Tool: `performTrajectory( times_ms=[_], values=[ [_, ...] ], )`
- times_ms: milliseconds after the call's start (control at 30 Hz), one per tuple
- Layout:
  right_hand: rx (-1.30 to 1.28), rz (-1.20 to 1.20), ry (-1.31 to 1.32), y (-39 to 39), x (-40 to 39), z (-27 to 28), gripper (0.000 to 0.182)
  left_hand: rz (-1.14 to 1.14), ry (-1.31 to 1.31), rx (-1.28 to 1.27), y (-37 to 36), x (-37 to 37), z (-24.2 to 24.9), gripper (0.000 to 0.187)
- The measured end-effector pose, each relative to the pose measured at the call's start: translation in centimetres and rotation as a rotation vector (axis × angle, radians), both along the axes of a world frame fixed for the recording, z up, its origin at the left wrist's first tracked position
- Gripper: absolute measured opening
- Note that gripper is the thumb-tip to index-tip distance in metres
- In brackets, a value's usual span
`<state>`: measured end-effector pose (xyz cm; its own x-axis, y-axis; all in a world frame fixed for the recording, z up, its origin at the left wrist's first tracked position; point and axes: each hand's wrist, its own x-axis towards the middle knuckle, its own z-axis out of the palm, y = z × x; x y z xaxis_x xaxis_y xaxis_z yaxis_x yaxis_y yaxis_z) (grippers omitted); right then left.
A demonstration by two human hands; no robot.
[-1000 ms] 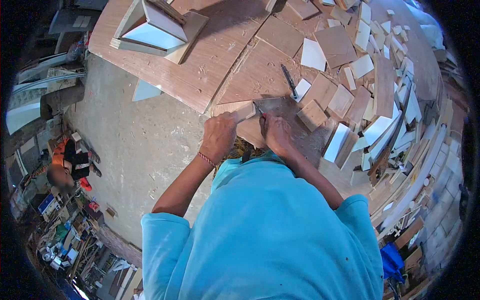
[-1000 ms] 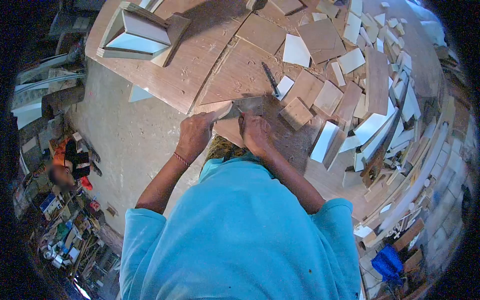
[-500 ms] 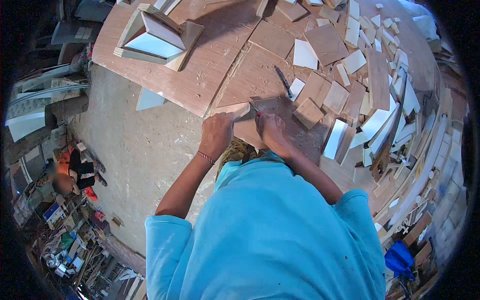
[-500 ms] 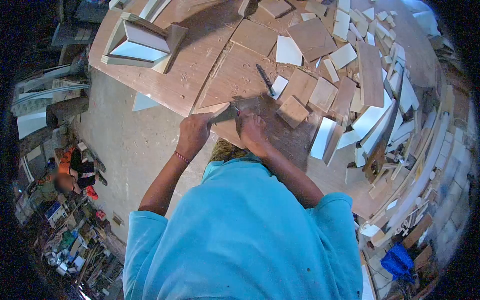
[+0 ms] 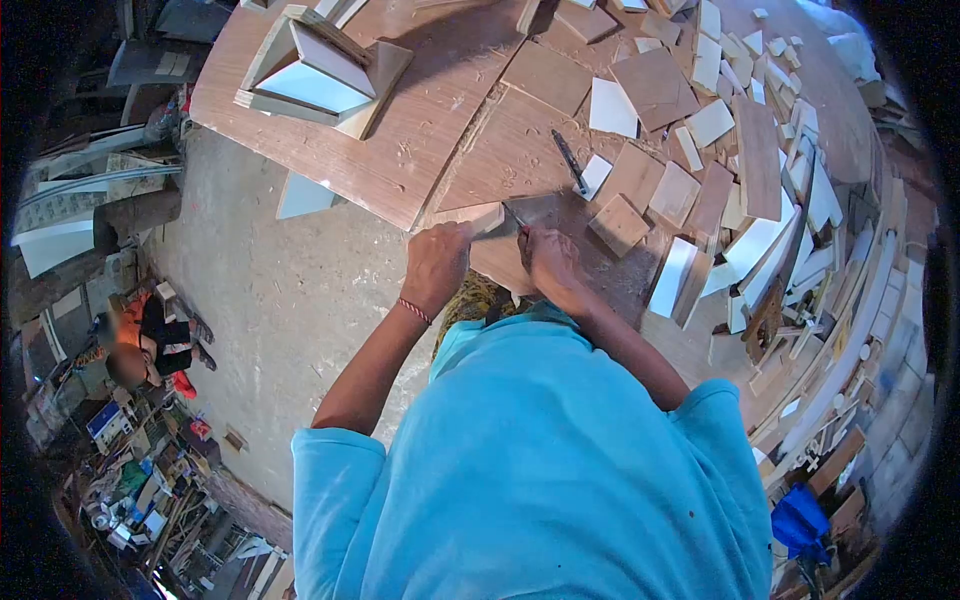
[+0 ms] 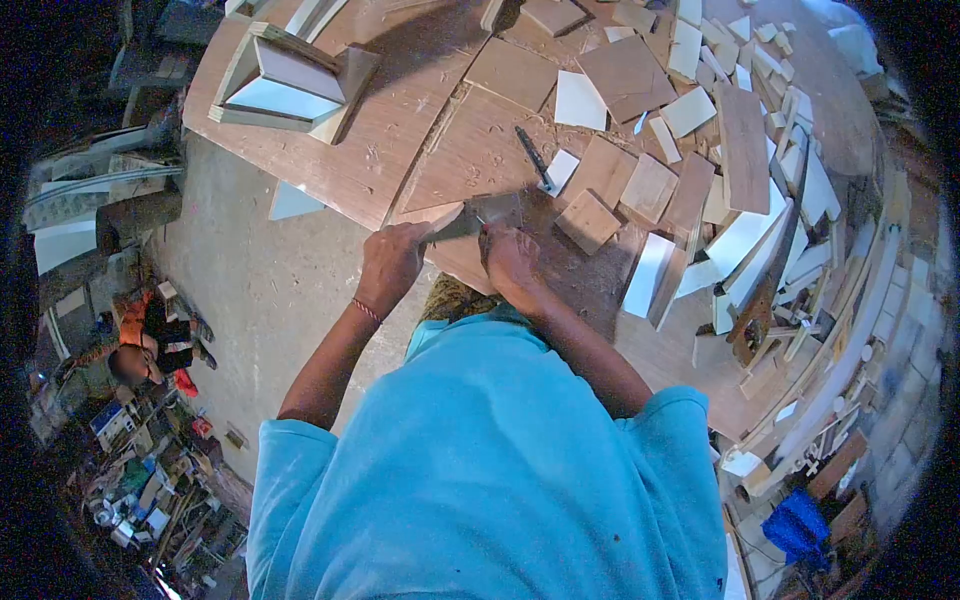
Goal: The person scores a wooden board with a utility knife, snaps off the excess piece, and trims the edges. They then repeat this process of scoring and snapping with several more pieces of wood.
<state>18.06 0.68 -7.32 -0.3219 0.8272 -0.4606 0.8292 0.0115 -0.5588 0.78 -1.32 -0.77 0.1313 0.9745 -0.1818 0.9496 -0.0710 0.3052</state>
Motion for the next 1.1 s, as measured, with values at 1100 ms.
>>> performTrajectory(
  times_ms=[1100],
  values=[
    [0.052, 0.081, -0.068, 0.3, 0.5, 1.2, 0.024, -0.038, 0.014, -0.017, -0.8, 0.5, 0.3, 0.018]
  ],
)
